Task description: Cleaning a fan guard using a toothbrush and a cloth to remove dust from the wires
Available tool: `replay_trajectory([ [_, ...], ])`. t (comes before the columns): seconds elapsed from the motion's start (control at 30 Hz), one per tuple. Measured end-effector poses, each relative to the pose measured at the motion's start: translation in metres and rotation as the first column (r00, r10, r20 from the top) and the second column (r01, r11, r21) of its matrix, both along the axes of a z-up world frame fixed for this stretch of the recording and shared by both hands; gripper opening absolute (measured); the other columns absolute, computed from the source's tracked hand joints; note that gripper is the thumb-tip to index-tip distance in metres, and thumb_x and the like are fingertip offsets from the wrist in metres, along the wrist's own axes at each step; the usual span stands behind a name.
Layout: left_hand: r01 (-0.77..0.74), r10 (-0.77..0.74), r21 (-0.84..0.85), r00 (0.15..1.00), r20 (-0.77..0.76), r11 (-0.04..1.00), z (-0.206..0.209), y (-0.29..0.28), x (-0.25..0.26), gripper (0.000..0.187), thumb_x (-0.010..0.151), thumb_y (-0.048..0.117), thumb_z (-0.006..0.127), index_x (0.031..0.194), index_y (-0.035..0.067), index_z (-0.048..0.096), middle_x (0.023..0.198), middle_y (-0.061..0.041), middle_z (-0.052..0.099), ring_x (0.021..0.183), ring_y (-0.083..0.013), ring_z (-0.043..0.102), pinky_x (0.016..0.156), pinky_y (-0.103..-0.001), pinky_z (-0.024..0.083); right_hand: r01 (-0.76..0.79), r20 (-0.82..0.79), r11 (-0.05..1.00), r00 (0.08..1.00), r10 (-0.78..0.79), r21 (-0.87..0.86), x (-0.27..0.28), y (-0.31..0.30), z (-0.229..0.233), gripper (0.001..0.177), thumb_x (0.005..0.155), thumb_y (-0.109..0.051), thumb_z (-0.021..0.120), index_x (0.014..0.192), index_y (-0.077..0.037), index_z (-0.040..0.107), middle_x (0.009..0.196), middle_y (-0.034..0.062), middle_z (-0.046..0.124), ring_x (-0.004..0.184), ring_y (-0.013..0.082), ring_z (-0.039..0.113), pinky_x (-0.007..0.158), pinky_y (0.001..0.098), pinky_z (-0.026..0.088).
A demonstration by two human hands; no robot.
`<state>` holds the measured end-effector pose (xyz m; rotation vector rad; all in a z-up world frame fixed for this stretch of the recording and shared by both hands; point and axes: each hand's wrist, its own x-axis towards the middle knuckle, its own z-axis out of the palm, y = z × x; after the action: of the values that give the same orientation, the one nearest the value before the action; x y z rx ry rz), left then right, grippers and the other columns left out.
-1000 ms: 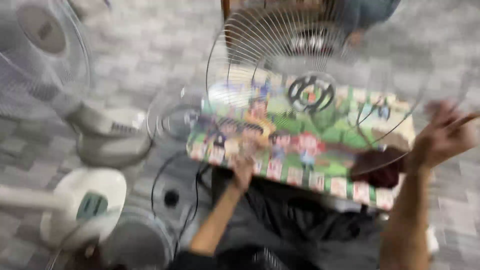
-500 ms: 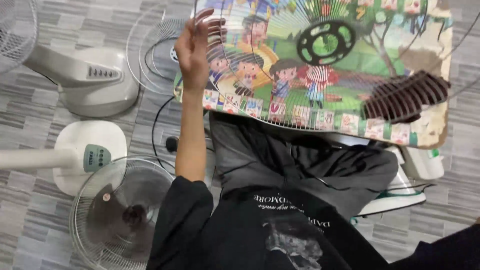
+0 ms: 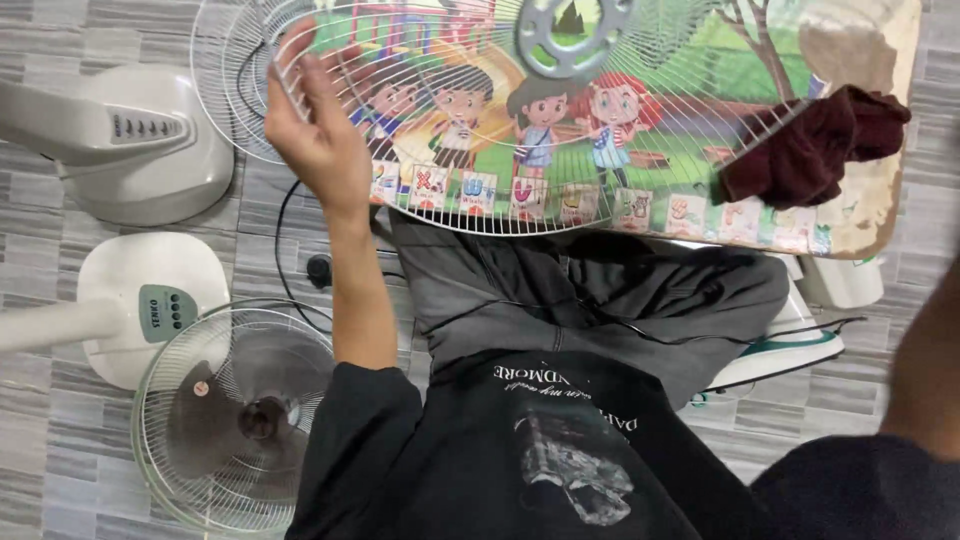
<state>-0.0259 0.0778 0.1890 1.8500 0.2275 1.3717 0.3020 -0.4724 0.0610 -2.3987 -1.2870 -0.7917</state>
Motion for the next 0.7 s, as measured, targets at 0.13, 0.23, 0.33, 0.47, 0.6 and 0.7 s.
replay_trajectory([
  [0.13,-0.124,0.125,0.031,0.99,-0.059,0.992,0.005,-0.003,-0.006,0.019,0.11,0.008,0.048,0.126,0.005,0.057,0.102,-0.017,0.076,0.088,-0.0249,0.081,0.079,-0.034,0.074,0.073,-0.18,0.997,0.981,-0.072,-0.004,-0.135,0.083,0.053,0.021,0.115,0.008,0.055,0.133,0.017,0.058,0.116,0.0306,0.071,0.093,0.0381,0.067,0.081,0.0424,0.052],
  [0.23,-0.13,0.133,0.079,0.99,-0.037,0.988,0.009,-0.004,-0.003,0.017,0.109,0.004,0.048,0.123,0.003,0.057,0.097,-0.019,0.076,0.084,-0.0272,0.082,0.076,-0.036,0.075,0.184,-0.283,0.983,0.943,-0.176,0.003,-0.181,0.099,0.061,0.01,0.115,0.004,0.076,0.119,0.008,0.068,0.096,0.0219,0.066,0.073,0.0308,0.06,0.062,0.0409,0.047],
  [0.33,-0.109,0.111,0.099,0.994,-0.013,0.989,0.024,-0.02,-0.008,0.016,0.11,0.003,0.047,0.123,0.002,0.055,0.1,-0.021,0.074,0.088,-0.0305,0.081,0.081,-0.039,0.074,0.256,-0.201,0.967,0.947,-0.25,0.005,-0.198,0.099,0.058,0.008,0.114,0.002,0.08,0.12,0.007,0.076,0.096,0.0172,0.061,0.07,0.0266,0.054,0.061,0.0387,0.046],
  [0.47,-0.179,0.186,0.118,0.981,-0.049,0.977,0.038,-0.038,-0.011,0.016,0.111,0.003,0.043,0.123,-0.002,0.053,0.108,-0.018,0.069,0.093,-0.0295,0.079,0.083,-0.038,0.07,0.245,-0.377,0.965,0.906,-0.193,0.096,-0.215,0.105,0.064,0.012,0.108,0.009,0.073,0.117,0.012,0.065,0.109,0.0245,0.061,0.085,0.0365,0.059,0.073,0.0451,0.049],
  [0.6,-0.144,0.146,0.037,0.988,-0.057,0.989,0.045,-0.048,-0.014,0.017,0.113,0.01,0.044,0.124,0.0,0.052,0.111,-0.017,0.068,0.098,-0.0289,0.077,0.086,-0.039,0.071,0.323,-0.497,0.943,0.832,-0.245,0.076,-0.223,0.103,0.056,0.022,0.109,0.003,0.075,0.117,0.011,0.057,0.087,0.0232,0.063,0.066,0.0337,0.058,0.061,0.0443,0.047],
  [0.7,-0.142,0.145,0.047,0.988,-0.05,0.989,0.045,-0.049,-0.015,0.017,0.113,0.008,0.042,0.123,0.0,0.052,0.109,-0.019,0.067,0.098,-0.0295,0.077,0.086,-0.04,0.071,0.249,-0.343,0.961,0.919,-0.195,0.122,-0.225,0.113,0.069,0.017,0.11,0.014,0.062,0.124,0.016,0.073,0.091,0.0199,0.063,0.067,0.0255,0.048,0.061,0.0376,0.04],
])
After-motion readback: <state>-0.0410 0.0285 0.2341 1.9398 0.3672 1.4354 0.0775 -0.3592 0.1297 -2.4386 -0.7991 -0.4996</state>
